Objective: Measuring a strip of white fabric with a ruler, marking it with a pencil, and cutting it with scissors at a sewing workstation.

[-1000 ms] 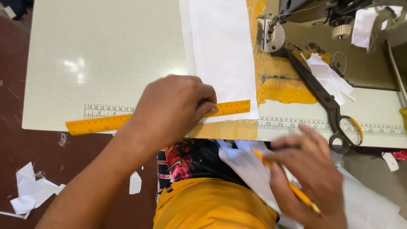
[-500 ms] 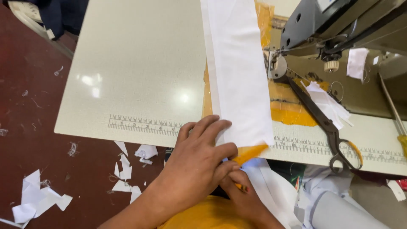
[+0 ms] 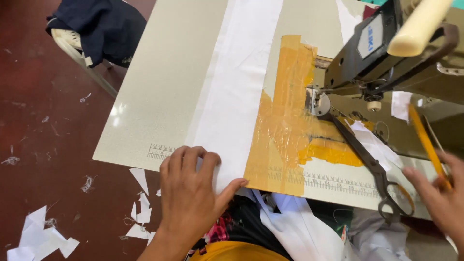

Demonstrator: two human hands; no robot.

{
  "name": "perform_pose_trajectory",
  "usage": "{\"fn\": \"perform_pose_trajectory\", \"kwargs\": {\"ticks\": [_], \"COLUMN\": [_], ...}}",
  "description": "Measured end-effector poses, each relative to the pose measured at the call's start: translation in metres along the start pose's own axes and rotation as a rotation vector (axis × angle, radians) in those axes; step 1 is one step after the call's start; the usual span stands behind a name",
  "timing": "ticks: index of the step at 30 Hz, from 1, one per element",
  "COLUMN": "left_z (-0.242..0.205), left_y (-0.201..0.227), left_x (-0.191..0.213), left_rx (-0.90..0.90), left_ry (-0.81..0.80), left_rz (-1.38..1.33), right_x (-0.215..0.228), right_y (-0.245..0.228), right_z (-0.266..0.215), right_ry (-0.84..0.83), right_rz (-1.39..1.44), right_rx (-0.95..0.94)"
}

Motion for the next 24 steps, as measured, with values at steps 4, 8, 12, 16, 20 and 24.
{"fn": "perform_pose_trajectory", "kwargs": {"ticks": [4,8,12,16,20,24], "left_z": [-0.002,-0.004,-0.003,-0.005,-0.001,-0.001], "left_y": [-0.008,-0.023,-0.033,-0.036,-0.031,-0.033], "left_x": [0.002,0.001,0.004,0.003,0.001,-0.002], "left_rx": [0.026,0.058,0.103,0.133,0.129,0.125], "left_ry": [0.016,-0.039,0.022,0.040,0.053,0.069], "left_rz": [-0.010,-0.042,0.021,0.035,0.069,0.065], "right_x": [0.002,-0.034,-0.055,-0.055,-0.084,-0.106], "right_y": [-0.039,-0.102,-0.080,-0.090,-0.130,-0.142], "right_z": [0.025,0.017,0.027,0.047,0.092,0.111], "right_ry": [0.010,0.017,0.040,0.135,-0.120,-0.430], "right_rz": [-0.545,-0.277,-0.333,-0.376,-0.134,0.016], "right_rx": [0.399,0.550,0.518,0.530,0.357,0.074]}}
Point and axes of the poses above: each hand's wrist, its own z-axis towards the middle knuckle, its own x-axis out of the back of the hand, y = z × x, the point moved 6 cm from there along z, towards the middle knuckle, and after that the axes turned 15 degrees about x, right-handed, at the moved point
